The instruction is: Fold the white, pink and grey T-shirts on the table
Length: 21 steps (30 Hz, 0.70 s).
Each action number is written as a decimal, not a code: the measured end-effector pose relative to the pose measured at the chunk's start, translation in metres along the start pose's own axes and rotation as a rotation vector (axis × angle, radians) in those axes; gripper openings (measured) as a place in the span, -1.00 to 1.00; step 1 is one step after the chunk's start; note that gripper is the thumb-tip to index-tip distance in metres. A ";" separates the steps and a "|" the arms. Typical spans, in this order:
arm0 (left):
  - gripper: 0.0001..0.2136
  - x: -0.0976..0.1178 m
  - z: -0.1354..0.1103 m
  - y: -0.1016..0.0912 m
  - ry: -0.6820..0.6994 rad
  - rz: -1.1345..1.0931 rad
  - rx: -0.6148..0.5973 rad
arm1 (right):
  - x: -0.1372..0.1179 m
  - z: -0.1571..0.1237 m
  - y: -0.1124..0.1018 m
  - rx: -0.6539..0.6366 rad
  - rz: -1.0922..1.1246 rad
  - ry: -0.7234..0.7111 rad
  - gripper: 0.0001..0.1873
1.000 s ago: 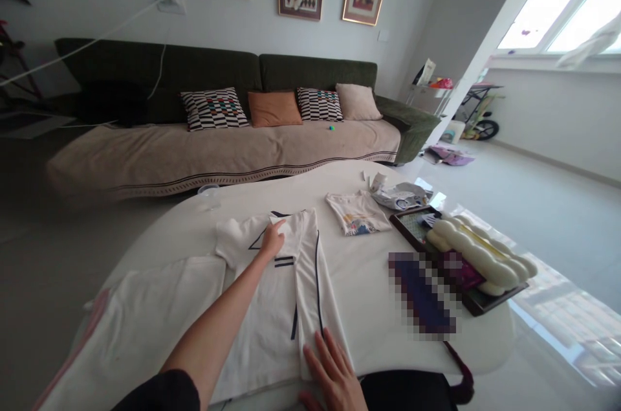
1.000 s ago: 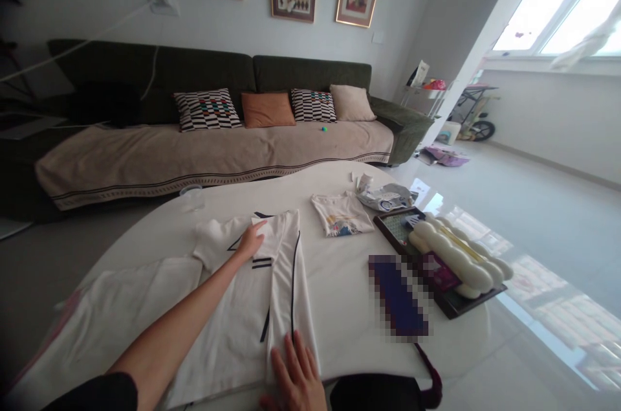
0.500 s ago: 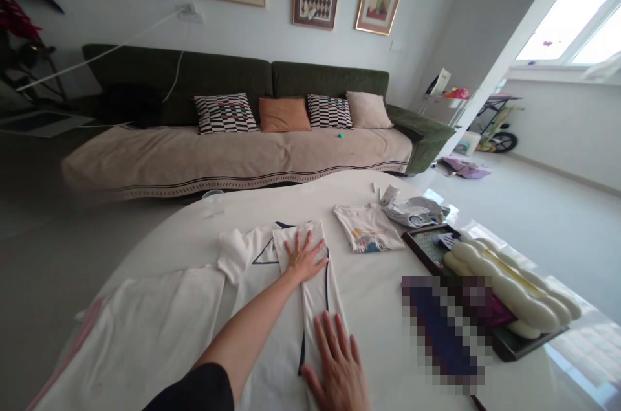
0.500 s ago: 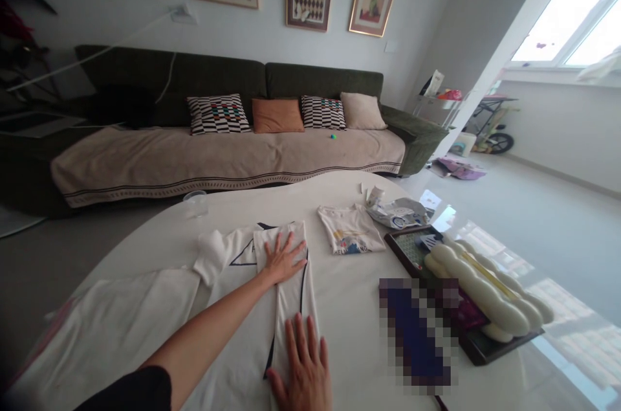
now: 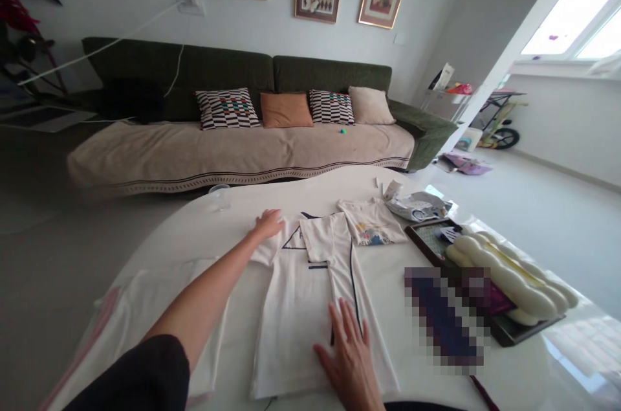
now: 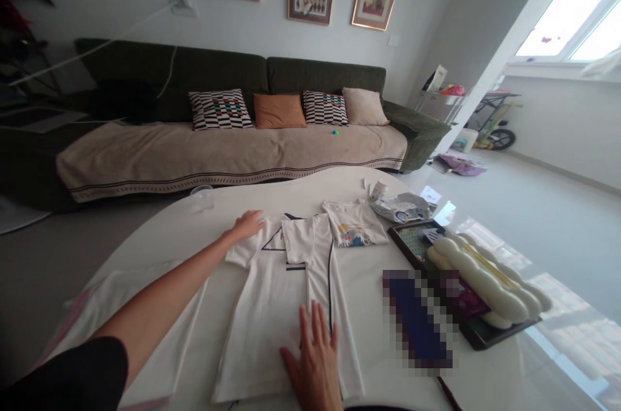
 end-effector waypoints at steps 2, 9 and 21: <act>-0.65 -0.060 -0.005 -0.020 -0.125 -0.011 0.058 | -0.059 0.003 0.015 -0.003 0.140 -0.175 -0.38; -0.84 -0.123 -0.018 -0.020 -0.244 -0.197 0.058 | -0.140 0.010 0.041 0.073 0.133 -0.141 -0.77; -0.85 -0.130 -0.048 -0.042 -0.406 -0.497 0.077 | -0.119 -0.012 0.013 0.214 0.331 -0.204 -0.92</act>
Point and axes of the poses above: each hand's wrist, its own z-axis towards the middle knuckle, its own y-axis out of the palm, x = y × z, the point moved 9 cm from there along z, towards the middle knuckle, and after that the axes turned 9 degrees about -y, right-handed, at the moved point
